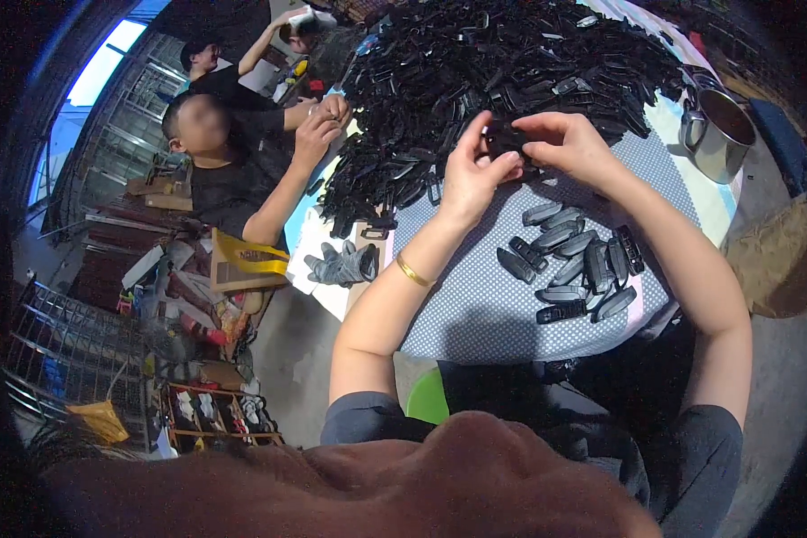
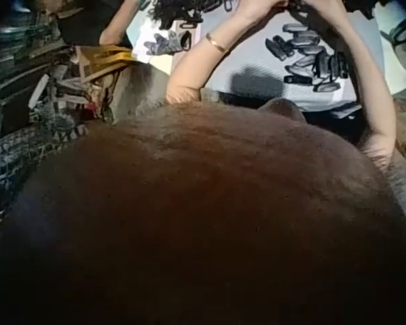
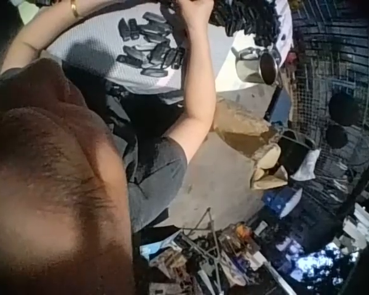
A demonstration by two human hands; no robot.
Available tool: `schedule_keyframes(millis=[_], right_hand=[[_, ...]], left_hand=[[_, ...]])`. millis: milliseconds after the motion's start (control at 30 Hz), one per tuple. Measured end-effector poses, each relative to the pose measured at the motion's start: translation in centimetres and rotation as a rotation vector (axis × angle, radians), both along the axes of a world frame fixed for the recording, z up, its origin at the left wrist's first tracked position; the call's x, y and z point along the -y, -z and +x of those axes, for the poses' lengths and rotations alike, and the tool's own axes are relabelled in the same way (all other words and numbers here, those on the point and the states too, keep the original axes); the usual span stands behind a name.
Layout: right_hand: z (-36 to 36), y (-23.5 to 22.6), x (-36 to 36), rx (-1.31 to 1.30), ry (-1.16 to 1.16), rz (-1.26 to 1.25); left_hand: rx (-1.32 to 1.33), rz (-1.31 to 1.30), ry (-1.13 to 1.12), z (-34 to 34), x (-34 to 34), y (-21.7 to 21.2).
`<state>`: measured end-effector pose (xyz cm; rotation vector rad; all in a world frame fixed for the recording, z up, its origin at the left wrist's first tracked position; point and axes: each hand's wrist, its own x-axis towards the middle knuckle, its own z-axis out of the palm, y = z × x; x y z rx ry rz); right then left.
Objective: Assembling small black plastic components by hand at a table in a workshop setting.
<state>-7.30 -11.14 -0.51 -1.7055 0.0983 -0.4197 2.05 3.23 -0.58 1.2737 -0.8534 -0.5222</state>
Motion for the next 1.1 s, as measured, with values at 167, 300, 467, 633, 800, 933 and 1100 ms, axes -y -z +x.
schedule_keyframes(millis=[167,300,467,633,800,933,1100], right_hand=[[0.2,0.7,-0.4,0.123,0.075,-0.047],[0.0,0.5,-0.8,0.102,0.090,-0.040],[0.1,1.1,-1.1,0.170,0.171,-0.253],[-0.4,0.5,-1.9,0.283,0.261,-0.458],[0.1,0.6,-2.1,0.244,0.291,-0.342],[0.1,0.4,-0.6,-0.097,-0.121,-0.126],[-0.4,0.2,-1.7,0.096,0.079,-0.438]], left_hand=[[-0.077,-0.056,-0.010,0.1,0.1,0.0],[-0.151,-0.028,0.028,0.0,0.1,-0.3],[-0.101,0.003,-0.009,0.7,-0.2,0.1],[-0.130,-0.049,-0.052,0.2,0.2,0.2],[-0.167,-0.094,-0.001,0.0,0.3,-0.5],[-0.116,-0.111,0.079,0.1,0.0,-1.0],[-0.047,-0.114,0.133,0.3,-0.6,-1.6]])
